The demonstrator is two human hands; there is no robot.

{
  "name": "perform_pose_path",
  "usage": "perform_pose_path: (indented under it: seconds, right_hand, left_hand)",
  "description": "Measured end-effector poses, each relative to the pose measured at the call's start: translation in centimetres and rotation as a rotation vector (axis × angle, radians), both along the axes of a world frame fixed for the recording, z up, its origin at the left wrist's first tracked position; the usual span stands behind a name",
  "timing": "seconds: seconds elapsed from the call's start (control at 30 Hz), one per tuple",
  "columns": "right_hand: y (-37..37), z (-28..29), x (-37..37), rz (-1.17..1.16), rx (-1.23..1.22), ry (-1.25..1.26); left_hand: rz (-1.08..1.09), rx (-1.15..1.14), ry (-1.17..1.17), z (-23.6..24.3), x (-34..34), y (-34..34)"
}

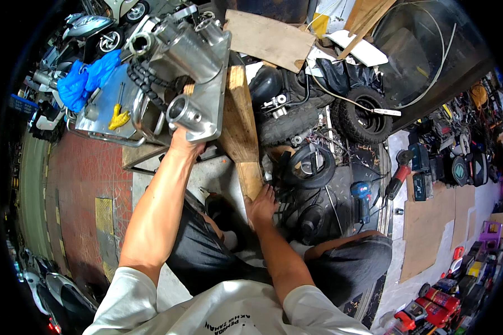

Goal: The person sits on the floor of a workshop and uses a screwdriver to adjust components on a scooter engine. They then use a hammer and a wooden block to tap and align parts of the engine assembly.

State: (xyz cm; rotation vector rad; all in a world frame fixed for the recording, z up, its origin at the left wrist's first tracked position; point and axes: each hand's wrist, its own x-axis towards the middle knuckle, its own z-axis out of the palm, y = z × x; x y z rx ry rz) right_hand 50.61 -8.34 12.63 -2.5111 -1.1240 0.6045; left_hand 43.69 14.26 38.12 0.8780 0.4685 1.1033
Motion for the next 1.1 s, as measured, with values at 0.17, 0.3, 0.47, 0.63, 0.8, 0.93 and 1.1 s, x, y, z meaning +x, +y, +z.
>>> perform_pose_path:
  seconds: [0.17,0.3,0.47,0.63,0.8,0.93,1.1]
  right_hand:
    - [0.4,1.9,0.6,-0.039,-0.062,0.063]
    - [1.6,2.2,2.8,-0.230,0.293,0.046]
    - [7.4,13.1,5.8,-0.221,0.871,0.042]
    - [12.2,22.3,8.1,0.210,0.853,0.262]
    - [14.5,21.8,10.8,0.410,0.697,0.378]
    - [15.0,21.2,11.1,0.488,0.795,0.271]
    - [15.3,20.0,11.0,0.458,0.787,0.339]
  left_hand:
    - [-0.012,0.123,0.123,-1.4,-0.8,0.8]
    - [0.010,0.270,0.121,-0.6,-0.5,1.4]
    - [-0.021,0.254,0.078,1.9,-0.9,0.6]
    - [0.101,0.138,0.198,3.8,0.4,-0.6]
    - [0.102,0.147,0.397,4.6,1.0,0.4]
    - [0.164,0.317,0.168,6.6,1.6,-0.8]
    - [0.018,0.276,0.096,8.3,0.5,-1.6]
